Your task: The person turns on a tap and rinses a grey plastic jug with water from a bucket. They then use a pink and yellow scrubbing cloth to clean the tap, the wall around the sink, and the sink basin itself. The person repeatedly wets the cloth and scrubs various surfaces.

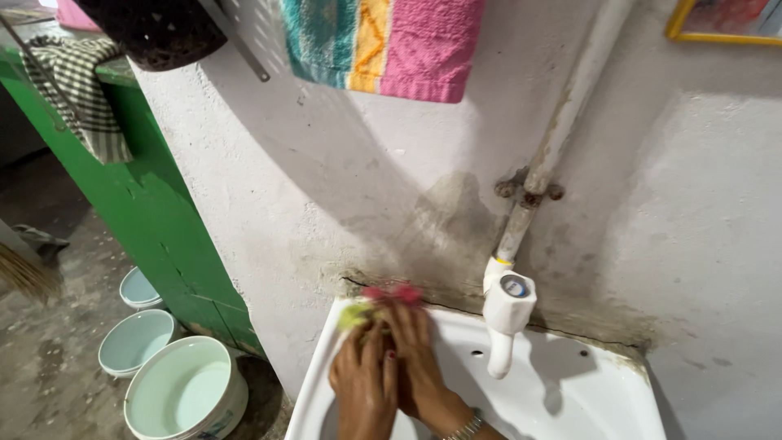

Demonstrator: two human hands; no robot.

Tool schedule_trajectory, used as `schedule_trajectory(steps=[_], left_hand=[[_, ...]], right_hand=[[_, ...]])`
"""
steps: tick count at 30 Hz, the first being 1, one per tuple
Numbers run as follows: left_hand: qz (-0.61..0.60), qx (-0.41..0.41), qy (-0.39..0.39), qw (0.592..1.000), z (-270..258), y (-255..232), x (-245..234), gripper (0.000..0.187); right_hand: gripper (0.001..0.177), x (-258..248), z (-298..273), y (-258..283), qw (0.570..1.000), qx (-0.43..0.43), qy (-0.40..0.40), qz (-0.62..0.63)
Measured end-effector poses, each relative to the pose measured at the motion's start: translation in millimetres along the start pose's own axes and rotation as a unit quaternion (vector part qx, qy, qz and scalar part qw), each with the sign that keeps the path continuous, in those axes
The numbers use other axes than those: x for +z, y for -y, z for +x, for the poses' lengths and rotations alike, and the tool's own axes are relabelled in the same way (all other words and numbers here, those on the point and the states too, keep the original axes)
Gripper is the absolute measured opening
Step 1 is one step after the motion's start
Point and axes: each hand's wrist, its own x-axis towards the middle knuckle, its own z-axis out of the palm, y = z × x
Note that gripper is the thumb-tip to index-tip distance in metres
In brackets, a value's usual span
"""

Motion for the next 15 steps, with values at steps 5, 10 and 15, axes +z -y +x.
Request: schedule_trajectory(steps=[5,10,15], left_hand=[[0.076,0.023,0.131,0.988,18,6,-34,0.058],[0.171,0.066,0.284,0.941,41,2,-38,0.079],[0.096,-0.006,0.172,0.980,72,25,-42,0.073]], right_hand=[[0.056,-17,13,-12,0.976,-0.012,0.218,0.002],[0.059,-11,3,11,0.999,0.034,-0.010,0.001],[0.059,27,43,2,0.997,-0.065,0.025,0.020]])
